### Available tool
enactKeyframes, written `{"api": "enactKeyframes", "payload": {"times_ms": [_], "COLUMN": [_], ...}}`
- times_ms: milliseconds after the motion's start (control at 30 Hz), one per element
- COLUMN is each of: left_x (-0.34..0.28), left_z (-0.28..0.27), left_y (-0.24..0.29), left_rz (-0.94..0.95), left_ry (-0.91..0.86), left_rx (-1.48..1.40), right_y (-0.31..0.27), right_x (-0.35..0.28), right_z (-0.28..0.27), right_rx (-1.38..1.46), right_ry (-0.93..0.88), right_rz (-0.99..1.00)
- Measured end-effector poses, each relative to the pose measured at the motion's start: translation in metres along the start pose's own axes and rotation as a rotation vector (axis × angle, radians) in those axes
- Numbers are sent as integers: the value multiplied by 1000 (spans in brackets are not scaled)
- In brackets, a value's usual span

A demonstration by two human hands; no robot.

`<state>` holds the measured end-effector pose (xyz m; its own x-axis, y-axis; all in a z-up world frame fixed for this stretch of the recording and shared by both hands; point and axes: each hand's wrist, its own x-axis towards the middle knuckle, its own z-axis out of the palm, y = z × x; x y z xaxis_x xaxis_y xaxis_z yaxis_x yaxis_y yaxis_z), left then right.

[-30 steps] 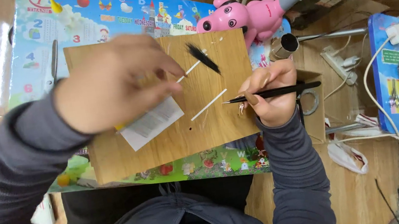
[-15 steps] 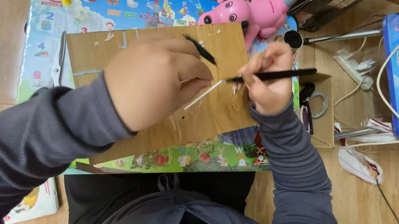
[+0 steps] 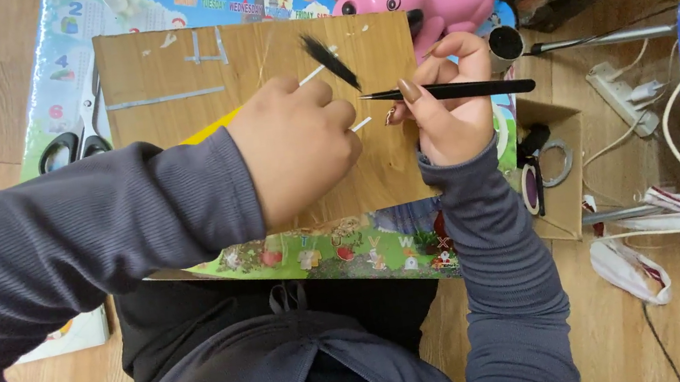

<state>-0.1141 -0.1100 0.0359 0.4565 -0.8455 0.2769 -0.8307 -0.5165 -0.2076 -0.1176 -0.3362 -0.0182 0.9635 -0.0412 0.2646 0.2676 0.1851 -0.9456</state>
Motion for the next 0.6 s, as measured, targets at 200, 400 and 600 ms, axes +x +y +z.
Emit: {"api": "enactKeyframes", "payload": {"times_ms": [200,400,600], "left_x": [-2,-1,-30], "left_z": [-5,-27,-27], "left_y": [-1,-20,-96], "left_rz": [-19,-58,-252], "left_ry": [-196,-255,-4], "left_rx": [-57,-73,78], "right_y": [-2,-3,-27], "right_x": [0,-2,-22], "right_z": [2,3,23], "right_rx": [-11,-84,-537], "right_ry": [-7,-78,-270], "right_rz": [-5,-44,-60]}}
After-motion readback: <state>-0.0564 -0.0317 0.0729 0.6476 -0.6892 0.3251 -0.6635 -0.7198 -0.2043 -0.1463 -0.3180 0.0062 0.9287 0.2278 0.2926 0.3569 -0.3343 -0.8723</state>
